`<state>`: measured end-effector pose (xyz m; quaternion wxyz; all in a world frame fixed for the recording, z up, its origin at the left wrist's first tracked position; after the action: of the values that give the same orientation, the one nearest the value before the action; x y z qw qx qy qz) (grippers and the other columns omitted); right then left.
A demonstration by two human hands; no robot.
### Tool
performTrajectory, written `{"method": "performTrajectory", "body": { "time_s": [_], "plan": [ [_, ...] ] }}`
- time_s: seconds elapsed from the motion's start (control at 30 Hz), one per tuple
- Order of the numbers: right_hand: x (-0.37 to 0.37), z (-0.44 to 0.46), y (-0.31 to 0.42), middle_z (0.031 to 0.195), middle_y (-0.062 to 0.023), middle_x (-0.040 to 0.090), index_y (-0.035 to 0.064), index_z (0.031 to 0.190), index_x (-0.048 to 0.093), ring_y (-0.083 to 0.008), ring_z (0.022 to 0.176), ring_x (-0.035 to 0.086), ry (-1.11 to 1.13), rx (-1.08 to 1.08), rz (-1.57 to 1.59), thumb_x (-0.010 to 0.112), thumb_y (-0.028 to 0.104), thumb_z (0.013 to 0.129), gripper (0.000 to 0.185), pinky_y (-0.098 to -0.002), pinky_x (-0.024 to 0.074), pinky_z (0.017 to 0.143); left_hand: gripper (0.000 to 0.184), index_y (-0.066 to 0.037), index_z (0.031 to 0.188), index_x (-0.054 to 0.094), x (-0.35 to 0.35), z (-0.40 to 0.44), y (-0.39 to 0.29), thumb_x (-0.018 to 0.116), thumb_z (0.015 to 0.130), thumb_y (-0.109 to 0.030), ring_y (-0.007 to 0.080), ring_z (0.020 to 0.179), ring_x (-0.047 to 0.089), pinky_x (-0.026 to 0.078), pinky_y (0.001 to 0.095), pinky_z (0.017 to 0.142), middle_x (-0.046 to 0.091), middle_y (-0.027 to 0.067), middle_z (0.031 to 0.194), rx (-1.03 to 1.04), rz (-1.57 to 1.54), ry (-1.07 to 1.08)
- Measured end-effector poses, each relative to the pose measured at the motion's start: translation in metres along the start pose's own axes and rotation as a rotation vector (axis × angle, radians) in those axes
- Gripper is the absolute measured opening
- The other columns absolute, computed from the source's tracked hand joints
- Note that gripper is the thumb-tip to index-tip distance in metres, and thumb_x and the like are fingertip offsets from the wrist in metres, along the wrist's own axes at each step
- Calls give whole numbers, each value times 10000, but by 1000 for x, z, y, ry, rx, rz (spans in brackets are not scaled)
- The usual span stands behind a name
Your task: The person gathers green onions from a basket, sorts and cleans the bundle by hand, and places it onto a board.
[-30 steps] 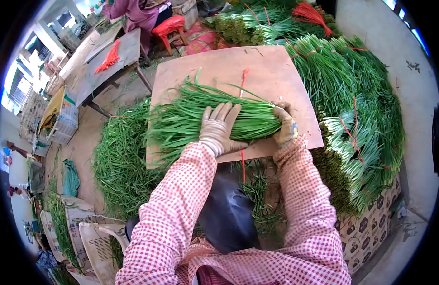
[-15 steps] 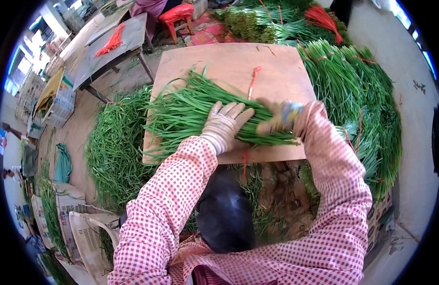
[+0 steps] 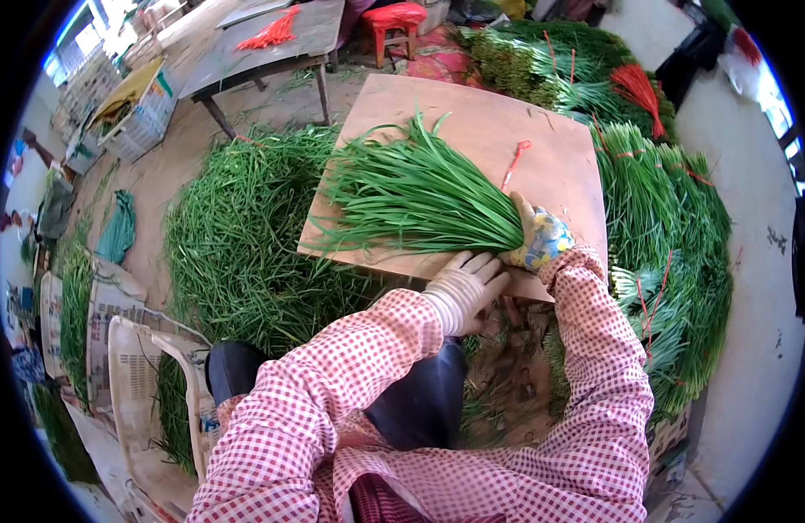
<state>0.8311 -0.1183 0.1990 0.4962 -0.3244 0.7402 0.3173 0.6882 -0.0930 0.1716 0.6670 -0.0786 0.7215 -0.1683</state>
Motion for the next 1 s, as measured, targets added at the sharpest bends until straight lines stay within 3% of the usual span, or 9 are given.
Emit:
{"method": "performTrajectory", "body": {
  "time_s": [0.13,0.3,0.33,0.57,0.67,0.83,0.9,0.93,1.0],
  "plan": [
    [-6,14,-6,1256,-207,541,106,1451,256,-362,1150,542,17,43,-4,772,372,668,974,-391,447,978,1070,-38,1425,288,28,-5,17,761,580,-494,341,1402,203,125,453,1147,277,207,1483,30,16,61],
    [-24,45,-14,1210,-218,576,58,1441,271,-351,1139,553,-96,105,-29,786,395,670,986,-400,451,963,1092,-36,1439,267,24,-6,17,752,588,-516,331,1406,201,121,446,1149,266,189,1496,45,26,91],
    [-16,48,-16,1282,-271,502,49,1449,244,-391,1171,519,-66,91,2,796,441,649,1048,-407,435,983,1098,-36,1441,261,26,-7,17,753,588,-520,327,1408,198,119,444,1150,260,186,1499,38,3,86],
    [-2,18,-1,1426,-292,312,61,1462,213,-429,1267,408,-211,-46,-276,798,513,613,1126,-402,371,1053,1111,-23,1440,248,33,-4,15,751,586,-526,331,1407,197,121,453,1147,245,200,1499,33,7,113],
    [-9,35,-6,1430,-297,304,27,1452,214,-423,1302,365,-22,-40,-98,827,479,585,1154,-420,346,1073,1059,-7,1401,315,37,-6,16,753,577,-508,344,1384,235,156,482,1130,297,206,1459,98,-75,-32],
    [6,39,-13,1423,-291,316,38,1444,231,-422,1286,387,-118,-102,-115,840,430,583,1125,-413,351,1075,947,-24,1351,401,28,-9,26,753,589,-461,352,1353,279,157,482,1128,367,181,1407,128,-178,-67],
    [3,38,-13,1397,-268,363,57,1439,243,-415,1266,408,-199,-72,-64,849,402,578,1108,-417,368,1062,800,-58,1282,492,16,-12,33,747,612,-413,341,1287,373,248,465,1087,496,158,1283,225,-533,-65],
    [4,38,-10,1349,-242,428,70,1430,259,-397,1224,456,-274,-122,-69,861,341,579,1077,-417,397,1038,607,-88,1199,566,22,-25,46,716,662,-328,335,1123,512,390,443,966,597,142,1104,53,-815,-125],
    [0,30,22,1313,-220,469,64,1407,295,-382,1185,496,-209,-105,113,868,255,580,1025,-412,426,1010,496,-92,1132,593,22,-65,37,688,684,-283,337,1019,552,428,439,882,619,133,1019,-61,-811,-334]
  ]
}}
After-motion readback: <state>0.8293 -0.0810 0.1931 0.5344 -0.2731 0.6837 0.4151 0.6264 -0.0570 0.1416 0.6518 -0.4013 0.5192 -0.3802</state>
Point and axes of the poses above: each hand's wrist, its own z-axis towards the middle knuckle, its own x-axis out of the palm, y = z × x, the point moved 6 cm from there along z, towards the middle knuckle
